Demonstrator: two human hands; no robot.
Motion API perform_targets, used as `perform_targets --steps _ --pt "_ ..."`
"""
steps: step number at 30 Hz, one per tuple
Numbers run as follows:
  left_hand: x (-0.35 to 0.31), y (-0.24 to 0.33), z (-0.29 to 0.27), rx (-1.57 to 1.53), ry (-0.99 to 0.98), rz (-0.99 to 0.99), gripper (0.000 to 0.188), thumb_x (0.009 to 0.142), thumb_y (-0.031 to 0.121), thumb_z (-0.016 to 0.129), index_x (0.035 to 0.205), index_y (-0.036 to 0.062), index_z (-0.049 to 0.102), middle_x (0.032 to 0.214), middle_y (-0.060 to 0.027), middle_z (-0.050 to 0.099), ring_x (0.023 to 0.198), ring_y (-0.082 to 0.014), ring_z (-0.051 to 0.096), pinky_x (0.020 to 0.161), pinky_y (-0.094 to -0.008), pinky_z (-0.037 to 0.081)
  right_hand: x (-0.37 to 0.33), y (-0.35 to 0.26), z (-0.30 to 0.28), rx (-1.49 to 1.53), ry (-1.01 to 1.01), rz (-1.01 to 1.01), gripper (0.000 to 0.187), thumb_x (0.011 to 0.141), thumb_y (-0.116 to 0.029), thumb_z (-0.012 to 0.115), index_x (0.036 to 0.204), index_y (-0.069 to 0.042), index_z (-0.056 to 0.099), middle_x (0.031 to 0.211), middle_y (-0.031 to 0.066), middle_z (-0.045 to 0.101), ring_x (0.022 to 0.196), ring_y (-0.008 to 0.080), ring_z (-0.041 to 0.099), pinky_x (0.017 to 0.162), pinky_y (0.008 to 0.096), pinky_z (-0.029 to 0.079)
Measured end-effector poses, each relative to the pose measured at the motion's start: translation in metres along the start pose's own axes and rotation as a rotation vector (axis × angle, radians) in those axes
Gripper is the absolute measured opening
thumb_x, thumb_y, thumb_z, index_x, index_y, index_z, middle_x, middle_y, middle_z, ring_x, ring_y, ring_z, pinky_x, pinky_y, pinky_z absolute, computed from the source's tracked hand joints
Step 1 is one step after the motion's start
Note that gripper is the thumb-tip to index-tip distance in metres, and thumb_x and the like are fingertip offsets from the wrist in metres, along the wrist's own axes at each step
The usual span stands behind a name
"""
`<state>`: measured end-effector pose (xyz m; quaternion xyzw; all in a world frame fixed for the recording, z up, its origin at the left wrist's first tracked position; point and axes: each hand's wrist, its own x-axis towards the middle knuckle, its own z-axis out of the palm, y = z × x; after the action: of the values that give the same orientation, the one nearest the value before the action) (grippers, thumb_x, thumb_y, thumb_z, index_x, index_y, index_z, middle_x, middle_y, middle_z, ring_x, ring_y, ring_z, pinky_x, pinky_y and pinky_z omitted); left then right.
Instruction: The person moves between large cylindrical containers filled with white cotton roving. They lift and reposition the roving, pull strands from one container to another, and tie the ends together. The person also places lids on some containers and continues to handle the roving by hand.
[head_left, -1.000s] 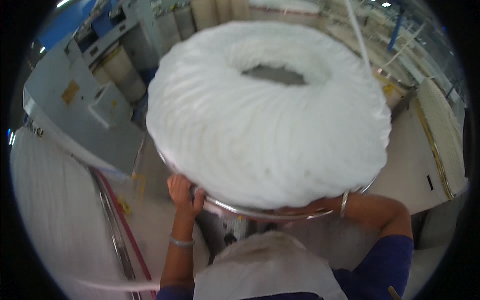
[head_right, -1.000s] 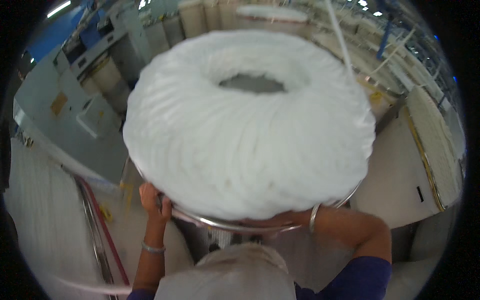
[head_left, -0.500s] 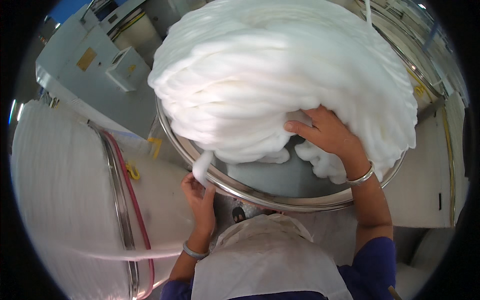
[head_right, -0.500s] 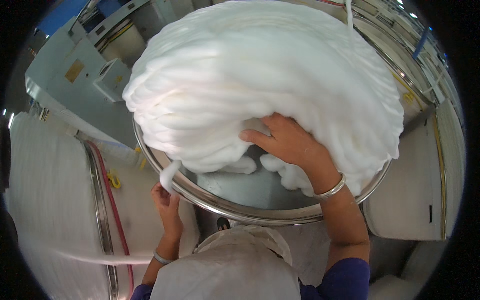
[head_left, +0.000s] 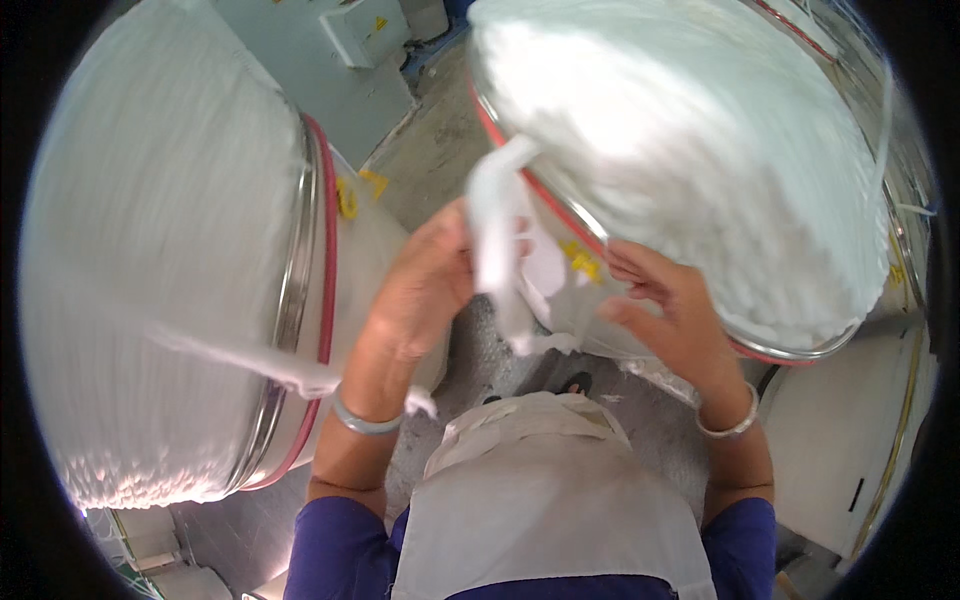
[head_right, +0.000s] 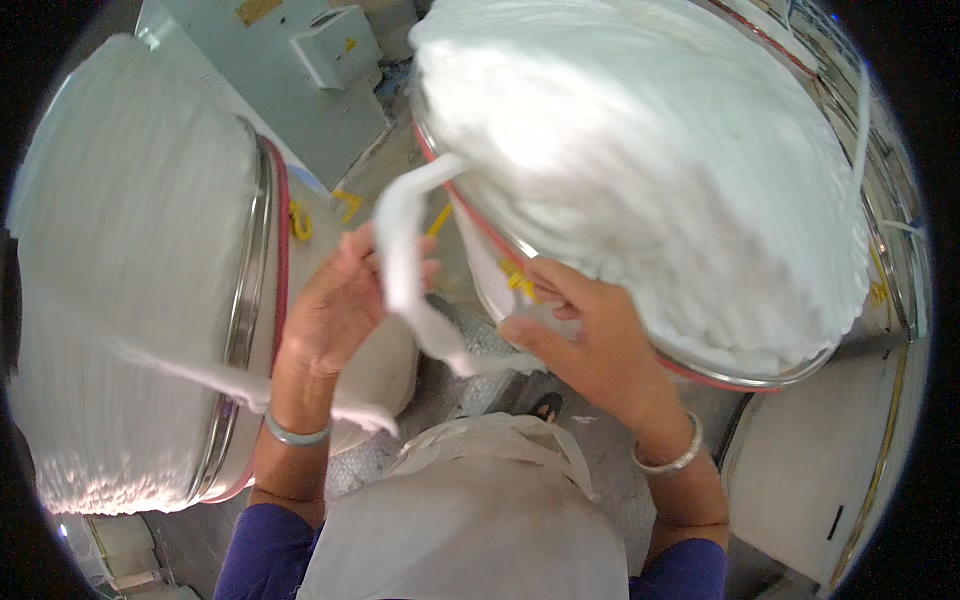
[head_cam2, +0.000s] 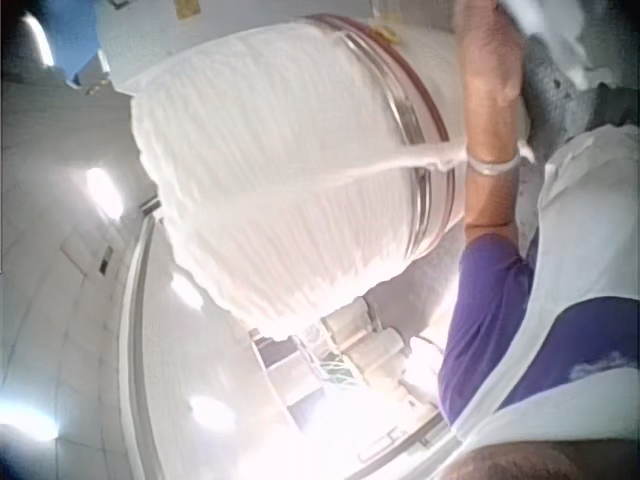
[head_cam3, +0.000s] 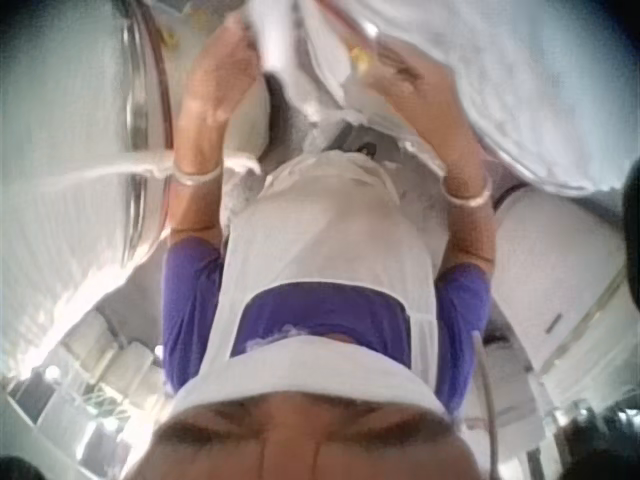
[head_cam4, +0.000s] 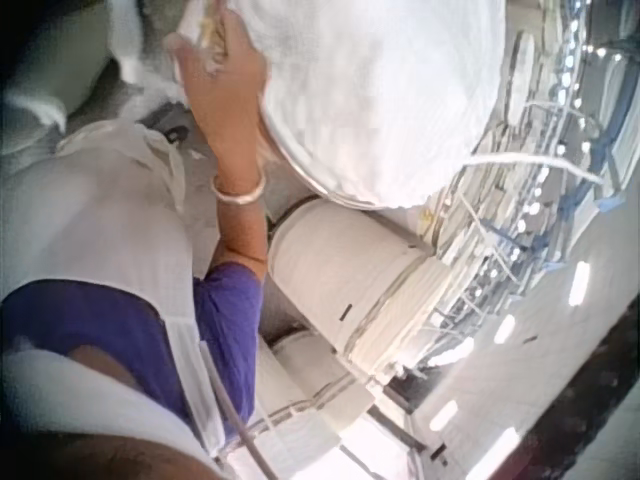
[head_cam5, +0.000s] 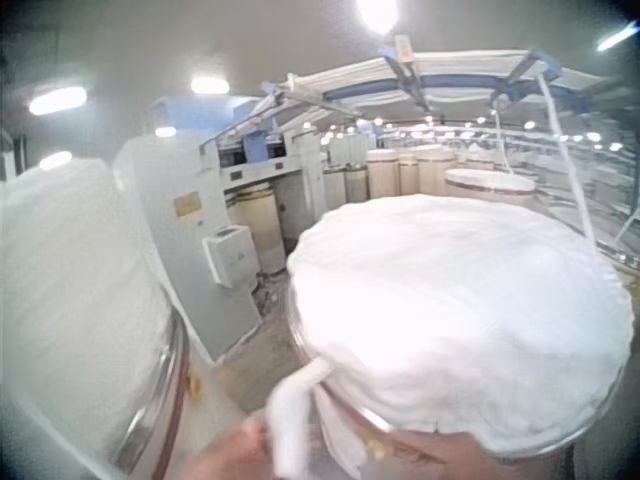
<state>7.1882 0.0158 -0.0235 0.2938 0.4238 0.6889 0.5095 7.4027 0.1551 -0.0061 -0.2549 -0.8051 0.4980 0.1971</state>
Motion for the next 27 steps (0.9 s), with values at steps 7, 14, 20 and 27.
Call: perform_targets --steps 7,14,20,27 --pt "-0.159 0.016 -0.065 1.441 0.306 0.940 0.082 0.086 0.048 0.066 0.144 0.0016 0.033 0.138 -0.0184 0.046 0.122 -0.0309 0.049 0.103 -0.0451 0.038 0.003 0.128 0.195 0.482 -0.367 0.221 0.069 0.080 -0.020 0.076 0.136 0.004 0.044 0.115 0.0158 0.065 0.104 0.0206 0.062 0.089 0.0315 0.049" --pt "-0.204 0.006 -0.119 0.855 0.919 0.825 0.093 0.083 0.052 0.068 0.145 -0.0012 0.023 0.146 -0.0245 0.033 0.138 -0.0346 0.033 0.111 -0.0482 0.030 -0.092 0.237 0.260 0.156 -0.329 0.465 0.036 0.082 -0.021 0.074 0.109 0.002 0.064 0.098 0.0089 0.069 0.089 0.0153 0.064 0.082 0.0317 0.050" --pt "-0.161 -0.010 -0.153 0.507 0.506 0.646 0.109 0.074 0.049 0.079 0.148 -0.0008 0.016 0.126 -0.0201 0.050 0.126 -0.0332 0.047 0.110 -0.0459 0.030 -0.082 0.214 0.226 0.332 -0.201 0.827 0.031 0.095 -0.033 0.057 0.107 -0.007 0.068 0.100 0.0074 0.069 0.088 0.0159 0.065 0.080 0.0339 0.051" --pt "-0.173 -0.134 -0.177 0.434 0.159 0.234 0.083 0.080 0.041 0.075 0.140 0.0005 0.034 0.104 -0.0081 0.061 0.111 -0.0277 0.058 0.107 -0.0412 0.034 -0.028 0.043 0.133 0.744 -0.337 0.421 0.045 0.101 -0.038 0.044 0.119 0.003 0.054 0.112 0.0209 0.065 0.099 0.0285 0.068 0.077 0.0378 0.059"
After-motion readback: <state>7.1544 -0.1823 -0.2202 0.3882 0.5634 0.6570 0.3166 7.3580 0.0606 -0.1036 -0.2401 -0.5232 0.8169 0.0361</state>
